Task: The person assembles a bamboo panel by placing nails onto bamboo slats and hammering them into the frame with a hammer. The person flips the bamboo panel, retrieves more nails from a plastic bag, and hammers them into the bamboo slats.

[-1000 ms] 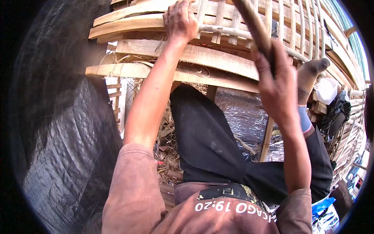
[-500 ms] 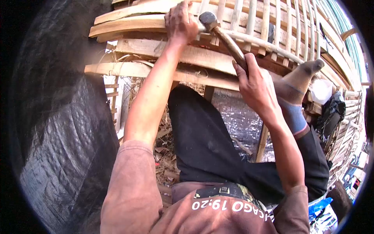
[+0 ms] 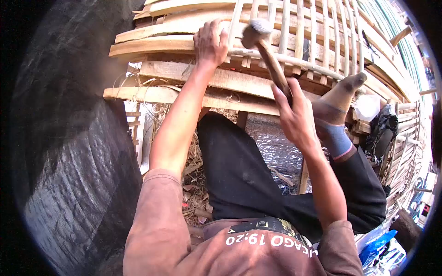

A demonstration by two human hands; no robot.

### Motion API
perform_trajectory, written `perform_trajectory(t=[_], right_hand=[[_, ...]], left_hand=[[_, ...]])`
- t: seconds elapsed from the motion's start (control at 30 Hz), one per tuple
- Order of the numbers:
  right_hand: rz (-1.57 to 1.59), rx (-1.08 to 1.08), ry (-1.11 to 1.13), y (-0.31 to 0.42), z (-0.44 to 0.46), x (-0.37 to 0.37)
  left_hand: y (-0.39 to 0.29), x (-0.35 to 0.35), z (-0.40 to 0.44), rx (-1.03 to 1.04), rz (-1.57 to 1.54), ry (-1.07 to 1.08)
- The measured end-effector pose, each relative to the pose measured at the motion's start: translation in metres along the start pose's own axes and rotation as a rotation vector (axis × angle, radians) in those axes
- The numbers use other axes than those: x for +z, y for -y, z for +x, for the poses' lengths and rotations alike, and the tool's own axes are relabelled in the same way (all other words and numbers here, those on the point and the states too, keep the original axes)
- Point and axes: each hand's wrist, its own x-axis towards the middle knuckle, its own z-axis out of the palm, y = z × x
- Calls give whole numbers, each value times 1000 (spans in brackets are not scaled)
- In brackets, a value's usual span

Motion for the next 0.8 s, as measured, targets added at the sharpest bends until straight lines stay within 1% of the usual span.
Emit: perform_trajectory(t=[0.03, 0.07, 0.1, 0.17, 0.2, 0.23, 0.27, 0.3, 0.37, 0.4, 0.43, 0.5, 0.53, 0.6, 0.63, 0.67, 0.73, 0.77, 0.8], right_hand=[[29, -13, -52, -4, -9, -6], [119, 149, -5, -3, -19, -17], [154, 177, -27, -14, -29, -25], [232, 192, -101, -37, -52, -34], [236, 187, -115, -39, -63, -38], [326, 276, -136, -40, -74, -42], [417, 364, -154, -41, -84, -45], [424, 358, -162, -44, -94, -47], [458, 403, -185, -50, -108, -51], [503, 415, -188, -51, -113, -51], [474, 392, -208, -51, -116, -51], [526, 379, -224, -44, -118, -52], [537, 373, -227, -41, -119, -52], [566, 291, -218, -35, -122, -51], [577, 287, -219, -31, -122, -50], [591, 281, -211, -26, -123, -50], [591, 280, -187, -17, -127, -52], [598, 273, -186, -17, -127, -51], [590, 256, -185, -19, -129, -50]], left_hand=[[-3, -5, 0, 6, 10, 40], [9, -3, -5, 167, 87, 34], [1, -16, -8, 375, 84, 30], [-16, -42, -17, 415, 15, 387], [-19, -46, -19, 445, 57, 392], [-19, -49, -21, 468, 99, 397], [-18, -53, -21, 552, 148, 372], [-20, -56, -18, 562, 152, 368], [-25, -62, -7, 558, 282, 497], [-28, -61, 1, 608, 268, 466], [-29, -60, 7, 621, 276, 463], [-35, -66, 21, 740, 302, 455], [-40, -72, 27, 778, 307, 384], [-52, -87, 36, 766, 250, 300], [-59, -97, 42, 760, 197, 268], [-64, -105, 49, 764, 207, 271], [-74, -116, 69, 778, 201, 199], [-77, -119, 83, 886, 195, 131], [-87, -128, 94, 913, 216, 130]])
